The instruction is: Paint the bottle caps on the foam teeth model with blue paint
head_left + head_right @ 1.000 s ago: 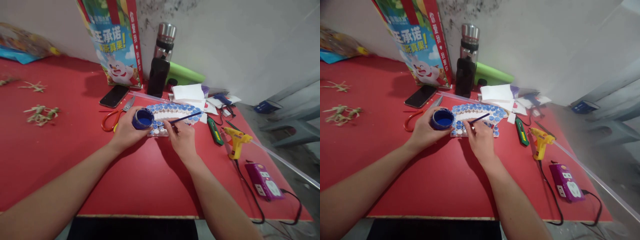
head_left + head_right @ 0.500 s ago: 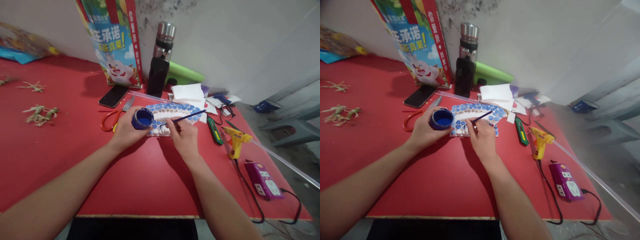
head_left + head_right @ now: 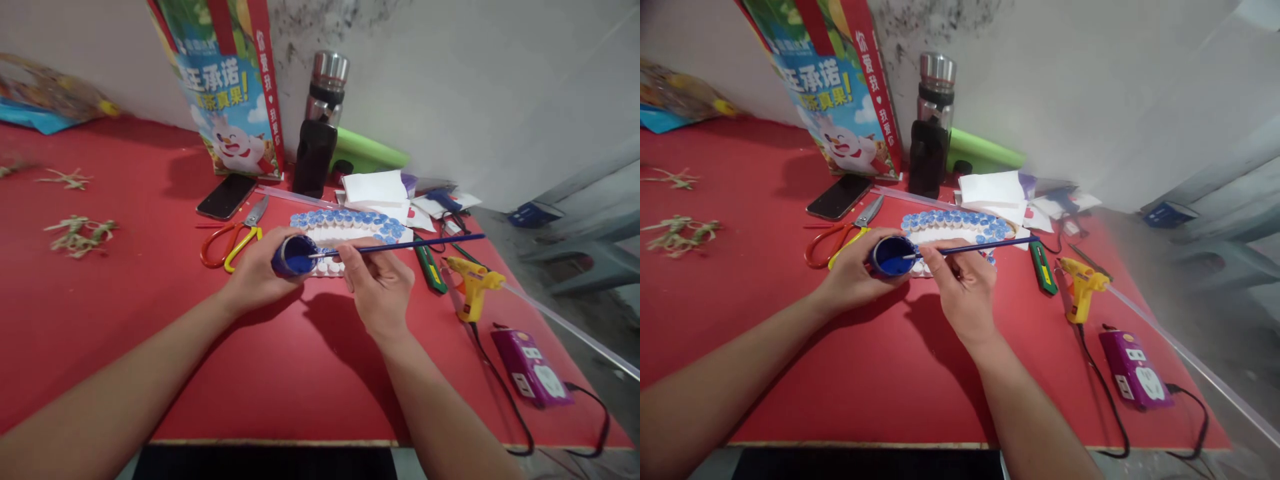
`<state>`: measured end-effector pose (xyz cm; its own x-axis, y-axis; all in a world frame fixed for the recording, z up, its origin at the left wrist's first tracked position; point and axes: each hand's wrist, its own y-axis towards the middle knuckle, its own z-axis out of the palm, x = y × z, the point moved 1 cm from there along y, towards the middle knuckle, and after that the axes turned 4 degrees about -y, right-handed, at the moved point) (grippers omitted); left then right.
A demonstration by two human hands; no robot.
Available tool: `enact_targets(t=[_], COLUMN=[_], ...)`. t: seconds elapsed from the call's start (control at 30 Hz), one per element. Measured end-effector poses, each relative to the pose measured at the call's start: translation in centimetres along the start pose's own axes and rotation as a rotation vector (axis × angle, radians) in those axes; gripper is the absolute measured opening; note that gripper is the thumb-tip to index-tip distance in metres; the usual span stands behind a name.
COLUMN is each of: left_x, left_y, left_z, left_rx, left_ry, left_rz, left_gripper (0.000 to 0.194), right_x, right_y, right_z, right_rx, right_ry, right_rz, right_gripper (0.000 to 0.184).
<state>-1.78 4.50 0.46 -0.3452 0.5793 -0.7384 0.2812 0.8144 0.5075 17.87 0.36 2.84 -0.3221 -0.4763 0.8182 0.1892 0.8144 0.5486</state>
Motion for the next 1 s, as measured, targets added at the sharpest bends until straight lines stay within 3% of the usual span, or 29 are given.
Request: enact_targets(t=[0.17,0.4,0.87,1.0], left_x=[0.1,0.2,0.5,0.7], left_y=[-0.2,-0.1,-0.1,0.0], left_z=[0.1,0.1,0.0,0.0], left_rx=[0.029,0.029,0.014,0.005], left_ry=[-0.012,-0.019,0.036,0.049], left_rz=[0.030,0.051,0.051,0.043], left_gripper=[0.053,0.052,0.044,0.045], right_x=[0.4,0.0,0.3,0.3], right_y=[0.2,0.2,0.3,0.3], right_z=[0.2,0.3,-0.8,-0.9], right_rx=[0.050,0.070,-0.019,0.008], right_ry=[-0.142,-0.234,-0.169,-0.174], right_rz=[-0.096,-0.103,-0.094,-0.095], right_gripper=[0.017,0.024,0.019,0.019])
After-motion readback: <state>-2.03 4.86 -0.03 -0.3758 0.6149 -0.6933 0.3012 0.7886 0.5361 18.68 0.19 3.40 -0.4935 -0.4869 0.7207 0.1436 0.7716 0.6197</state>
